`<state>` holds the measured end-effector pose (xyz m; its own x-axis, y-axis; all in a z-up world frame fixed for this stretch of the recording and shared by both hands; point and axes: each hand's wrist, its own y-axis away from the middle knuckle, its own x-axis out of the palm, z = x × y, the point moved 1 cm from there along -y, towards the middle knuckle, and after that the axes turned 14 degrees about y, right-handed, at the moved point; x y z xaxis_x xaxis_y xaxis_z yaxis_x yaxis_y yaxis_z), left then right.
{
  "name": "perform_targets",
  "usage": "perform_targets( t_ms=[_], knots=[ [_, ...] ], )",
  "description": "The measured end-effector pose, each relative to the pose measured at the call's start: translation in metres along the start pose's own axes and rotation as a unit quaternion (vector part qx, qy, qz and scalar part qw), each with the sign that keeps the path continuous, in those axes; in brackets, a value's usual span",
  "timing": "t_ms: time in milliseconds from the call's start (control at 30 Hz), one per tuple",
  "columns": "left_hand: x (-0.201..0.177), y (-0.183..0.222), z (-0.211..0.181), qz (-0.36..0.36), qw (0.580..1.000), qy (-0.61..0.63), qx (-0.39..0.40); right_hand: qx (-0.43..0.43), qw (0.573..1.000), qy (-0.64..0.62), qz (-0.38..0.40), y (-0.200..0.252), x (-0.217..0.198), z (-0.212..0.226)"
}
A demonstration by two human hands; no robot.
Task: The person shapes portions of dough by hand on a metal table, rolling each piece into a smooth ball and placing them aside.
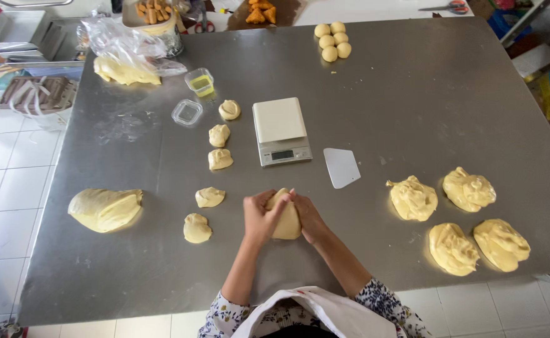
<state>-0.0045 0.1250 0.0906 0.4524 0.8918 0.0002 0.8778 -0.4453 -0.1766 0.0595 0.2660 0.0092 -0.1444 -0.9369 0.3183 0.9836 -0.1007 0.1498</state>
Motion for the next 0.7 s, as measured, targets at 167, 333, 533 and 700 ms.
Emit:
perform_targets(
  t_ms=[167, 333, 533, 700],
  knots=[
    [-0.035, -0.025, 0.024, -0.143, 0.984, -0.109, -0.015, 0.127, 0.97, -0.156, -0.134, 0.013, 0.028, 0.037],
    [-0.028, -0.004, 0.076, -0.117, 0.96, 0.23, -0.106, -0.183, 0.901, 0.253, -0.299, 0.012, 0.007, 0.071],
    [0.033, 0.019, 0.08, -0.007, 0.782, 0.534, -0.322, -0.225, 0.763, 0.578, -0.183, 0.037, 0.02, 0.053],
    [0.037, 0.026, 0.07, -0.031, 0.839, 0.441, -0.318, -0.142, 0.681, 0.653, -0.301, 0.029, -0.003, 0.069]
  ],
)
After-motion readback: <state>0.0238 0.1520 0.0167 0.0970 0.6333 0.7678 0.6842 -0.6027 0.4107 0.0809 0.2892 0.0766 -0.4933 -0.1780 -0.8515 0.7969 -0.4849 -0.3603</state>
